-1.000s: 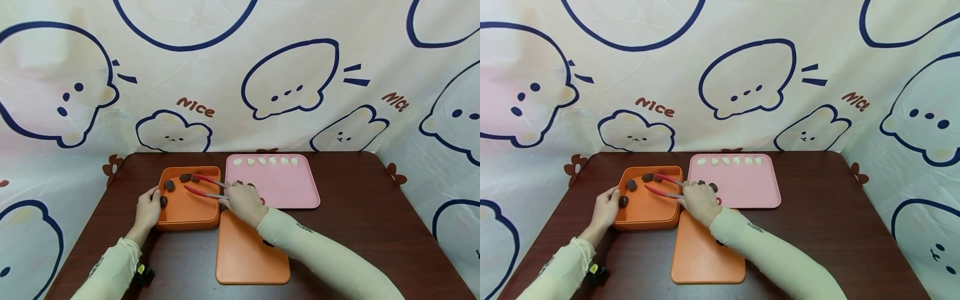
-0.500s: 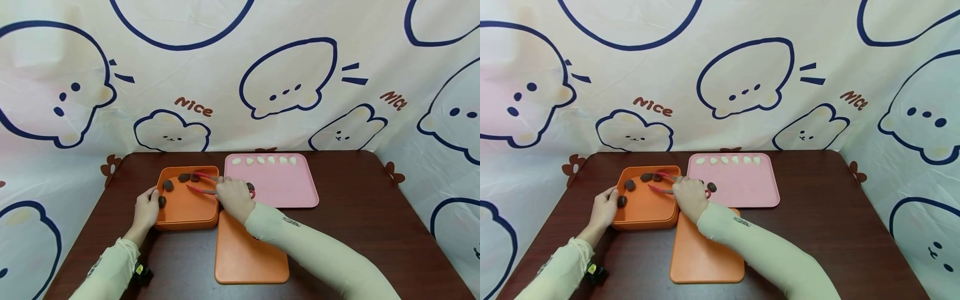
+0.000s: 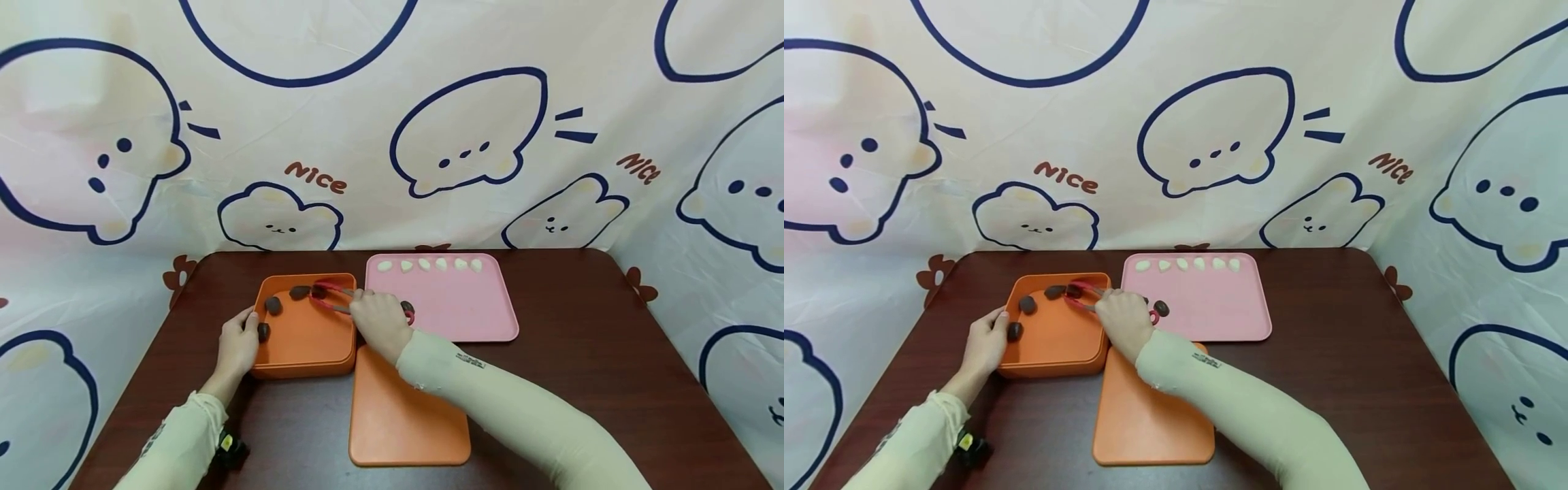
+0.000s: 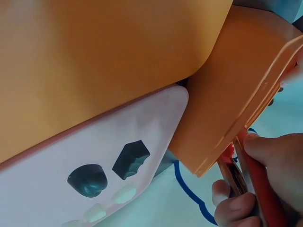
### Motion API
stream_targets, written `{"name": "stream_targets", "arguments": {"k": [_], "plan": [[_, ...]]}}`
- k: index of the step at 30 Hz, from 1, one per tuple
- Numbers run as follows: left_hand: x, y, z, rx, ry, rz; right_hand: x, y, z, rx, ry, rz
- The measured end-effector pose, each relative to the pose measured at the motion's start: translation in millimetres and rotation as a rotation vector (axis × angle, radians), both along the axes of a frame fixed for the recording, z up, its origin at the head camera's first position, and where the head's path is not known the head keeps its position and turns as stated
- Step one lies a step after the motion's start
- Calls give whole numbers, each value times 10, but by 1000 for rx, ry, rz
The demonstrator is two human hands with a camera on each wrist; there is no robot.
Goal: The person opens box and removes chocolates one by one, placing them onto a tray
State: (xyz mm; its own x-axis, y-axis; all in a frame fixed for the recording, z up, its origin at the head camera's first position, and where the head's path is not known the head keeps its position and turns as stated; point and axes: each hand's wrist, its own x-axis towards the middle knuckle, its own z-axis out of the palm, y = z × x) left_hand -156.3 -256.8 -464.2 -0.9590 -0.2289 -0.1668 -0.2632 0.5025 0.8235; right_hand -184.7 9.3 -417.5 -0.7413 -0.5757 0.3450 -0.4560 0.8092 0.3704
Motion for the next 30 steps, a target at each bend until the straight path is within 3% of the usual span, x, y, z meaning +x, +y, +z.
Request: {"name": "stream_targets", "arguments": {"k": [15,18,24,30], "plan": [[-8,-11,-6,2,15,11,-16,180,39,-96,-259,17],[-5,-10,-5,2,12,4,-10,210,56,-170,-340,9],[3,-11,-6,10,5,1,-19,281,99,-441,-627,-25],[-4,-3,-4,5,3,2,-24,395,77,-607,-767,-7]]}}
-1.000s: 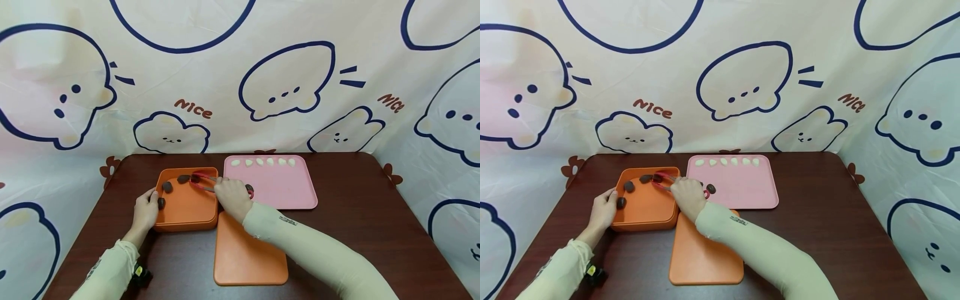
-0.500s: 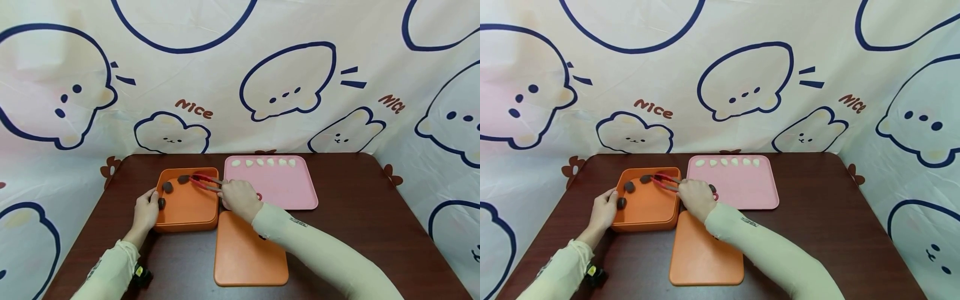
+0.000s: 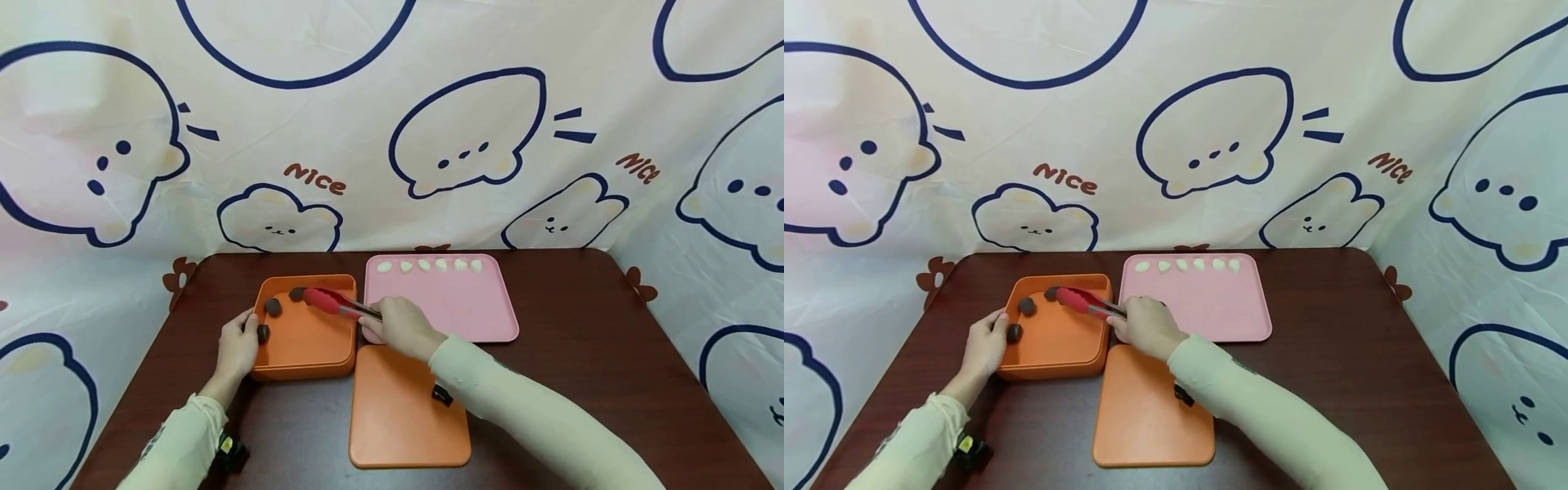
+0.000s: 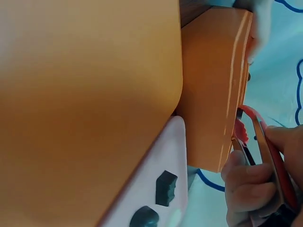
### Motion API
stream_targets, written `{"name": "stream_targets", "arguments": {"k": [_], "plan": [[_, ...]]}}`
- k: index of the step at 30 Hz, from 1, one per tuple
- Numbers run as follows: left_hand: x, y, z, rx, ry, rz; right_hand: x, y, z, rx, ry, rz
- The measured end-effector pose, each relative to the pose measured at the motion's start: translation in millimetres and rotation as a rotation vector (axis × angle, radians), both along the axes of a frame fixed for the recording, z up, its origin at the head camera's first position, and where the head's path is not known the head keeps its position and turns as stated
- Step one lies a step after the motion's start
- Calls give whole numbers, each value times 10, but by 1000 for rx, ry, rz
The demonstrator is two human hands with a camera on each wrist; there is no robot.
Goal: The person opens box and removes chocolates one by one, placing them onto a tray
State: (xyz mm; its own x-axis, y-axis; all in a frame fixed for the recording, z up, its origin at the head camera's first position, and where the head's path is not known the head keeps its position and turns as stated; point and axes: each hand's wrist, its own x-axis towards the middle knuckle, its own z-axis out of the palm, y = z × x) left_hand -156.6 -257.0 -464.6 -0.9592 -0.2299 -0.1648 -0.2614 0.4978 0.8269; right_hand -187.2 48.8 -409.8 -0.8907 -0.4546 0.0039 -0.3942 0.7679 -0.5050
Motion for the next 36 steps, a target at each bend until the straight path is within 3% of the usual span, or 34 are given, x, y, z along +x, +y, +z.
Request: {"name": "stream_targets", "arguments": {"k": [8,13,36], "plan": [[-4,-7,8,-7,-11,-4,24,119,-20,-159,-156,-28],[4,-10,9,-5,-4,7,62,169,-19,-208,-193,-47],[-8,3,-4,12,13,20,299,712,-2,-306,-110,-48]]}}
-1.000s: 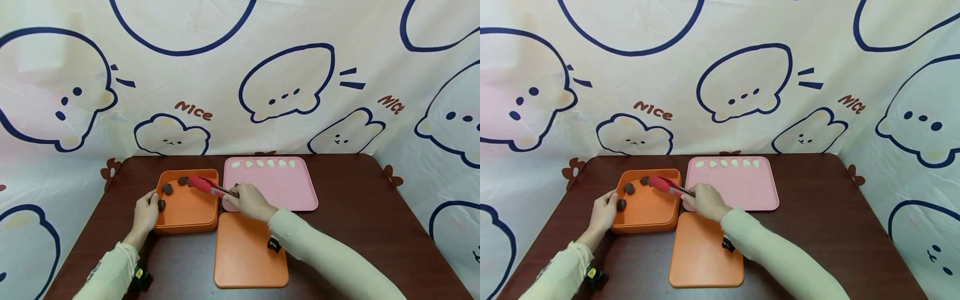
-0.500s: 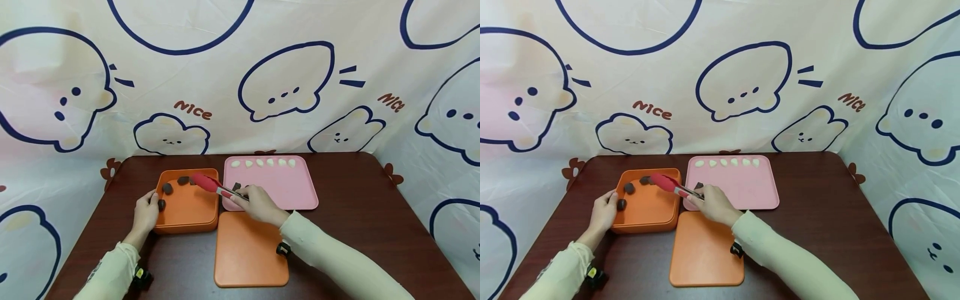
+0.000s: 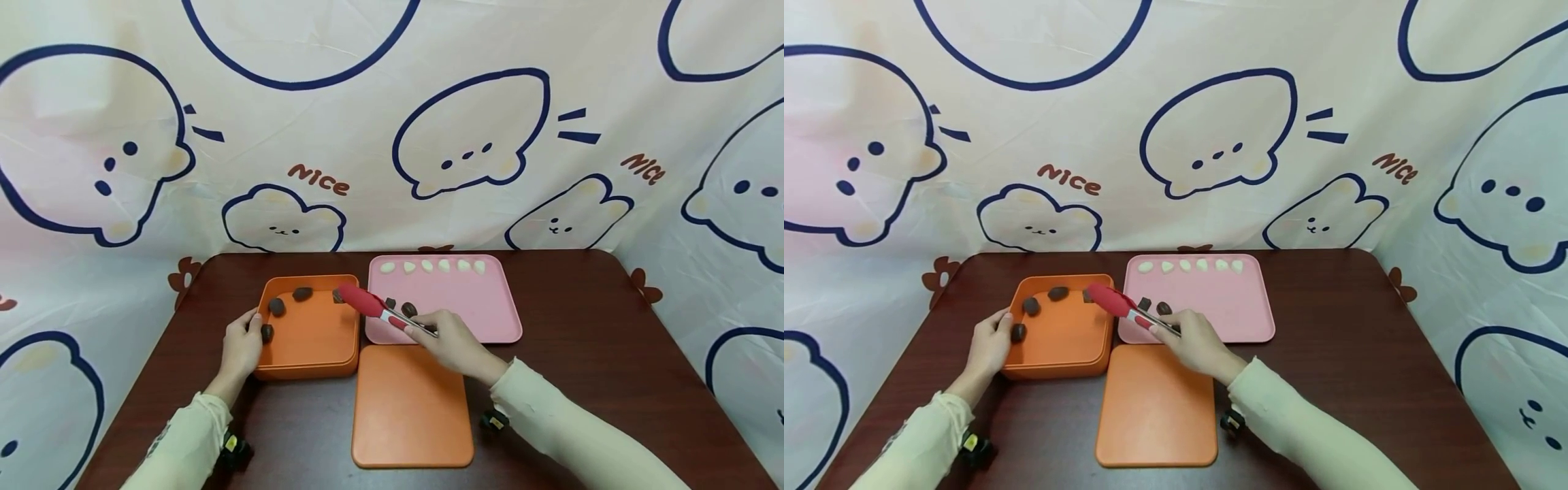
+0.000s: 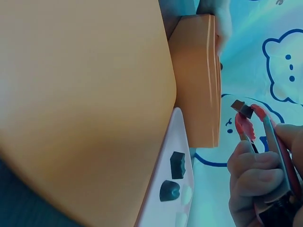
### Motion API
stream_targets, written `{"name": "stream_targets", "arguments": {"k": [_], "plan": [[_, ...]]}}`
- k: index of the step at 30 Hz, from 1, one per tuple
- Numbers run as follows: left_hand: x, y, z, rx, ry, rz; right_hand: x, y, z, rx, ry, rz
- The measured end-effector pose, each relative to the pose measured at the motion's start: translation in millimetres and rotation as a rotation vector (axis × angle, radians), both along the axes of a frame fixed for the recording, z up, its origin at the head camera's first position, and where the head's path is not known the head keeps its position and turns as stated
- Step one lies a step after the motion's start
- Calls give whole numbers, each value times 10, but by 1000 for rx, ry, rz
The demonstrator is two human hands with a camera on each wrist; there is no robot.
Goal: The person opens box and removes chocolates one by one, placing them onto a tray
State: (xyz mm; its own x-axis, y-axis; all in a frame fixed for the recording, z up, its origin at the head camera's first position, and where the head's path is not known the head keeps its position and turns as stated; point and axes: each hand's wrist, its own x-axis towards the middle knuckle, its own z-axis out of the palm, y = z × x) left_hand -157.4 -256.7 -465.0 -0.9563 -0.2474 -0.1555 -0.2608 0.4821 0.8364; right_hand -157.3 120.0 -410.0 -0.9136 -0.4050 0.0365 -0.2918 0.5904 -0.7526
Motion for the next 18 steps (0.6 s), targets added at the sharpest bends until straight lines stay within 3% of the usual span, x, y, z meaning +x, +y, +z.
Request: {"name": "stream_targets", "arguments": {"k": [12,18], "plan": [[-1,2,4,-5,-8,5,57,418,8,-21,-23,-22],[2,8,12,-7,-17,7,74,648,-28,-30,-92,-53]]}}
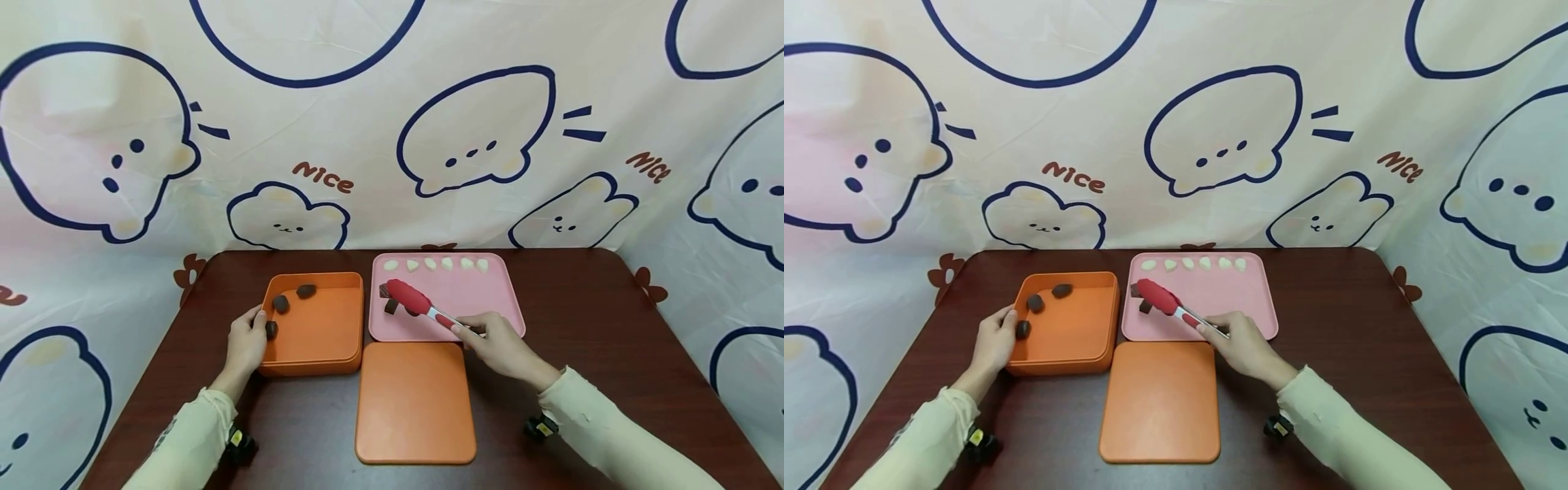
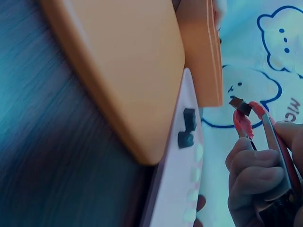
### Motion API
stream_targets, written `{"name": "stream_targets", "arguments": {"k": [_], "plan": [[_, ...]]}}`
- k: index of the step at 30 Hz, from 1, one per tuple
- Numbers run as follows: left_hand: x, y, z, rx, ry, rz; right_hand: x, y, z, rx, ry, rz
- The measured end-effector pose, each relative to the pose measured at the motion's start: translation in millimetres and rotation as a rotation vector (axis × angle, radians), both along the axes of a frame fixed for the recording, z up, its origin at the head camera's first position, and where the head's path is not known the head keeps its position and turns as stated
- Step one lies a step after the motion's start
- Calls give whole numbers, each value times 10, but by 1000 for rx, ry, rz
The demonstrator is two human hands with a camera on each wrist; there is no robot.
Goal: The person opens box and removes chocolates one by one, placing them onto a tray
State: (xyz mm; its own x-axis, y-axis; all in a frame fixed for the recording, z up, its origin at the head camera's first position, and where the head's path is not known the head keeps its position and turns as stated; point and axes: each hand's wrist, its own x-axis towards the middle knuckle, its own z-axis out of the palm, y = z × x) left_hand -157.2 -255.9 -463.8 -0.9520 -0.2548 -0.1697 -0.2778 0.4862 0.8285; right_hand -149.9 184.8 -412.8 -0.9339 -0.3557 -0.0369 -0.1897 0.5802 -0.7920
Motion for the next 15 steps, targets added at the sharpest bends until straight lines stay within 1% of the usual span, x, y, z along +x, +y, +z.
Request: {"name": "stream_targets", "arguments": {"k": [2,7,15], "plan": [[-2,3,-4,1,2,2,0,82,-28,2,-6,-3],[0,2,3,-2,1,1,-3,264,-103,7,13,-10],[-8,7,7,17,-6,-6,-3,492,-206,98,3,-64]]}}
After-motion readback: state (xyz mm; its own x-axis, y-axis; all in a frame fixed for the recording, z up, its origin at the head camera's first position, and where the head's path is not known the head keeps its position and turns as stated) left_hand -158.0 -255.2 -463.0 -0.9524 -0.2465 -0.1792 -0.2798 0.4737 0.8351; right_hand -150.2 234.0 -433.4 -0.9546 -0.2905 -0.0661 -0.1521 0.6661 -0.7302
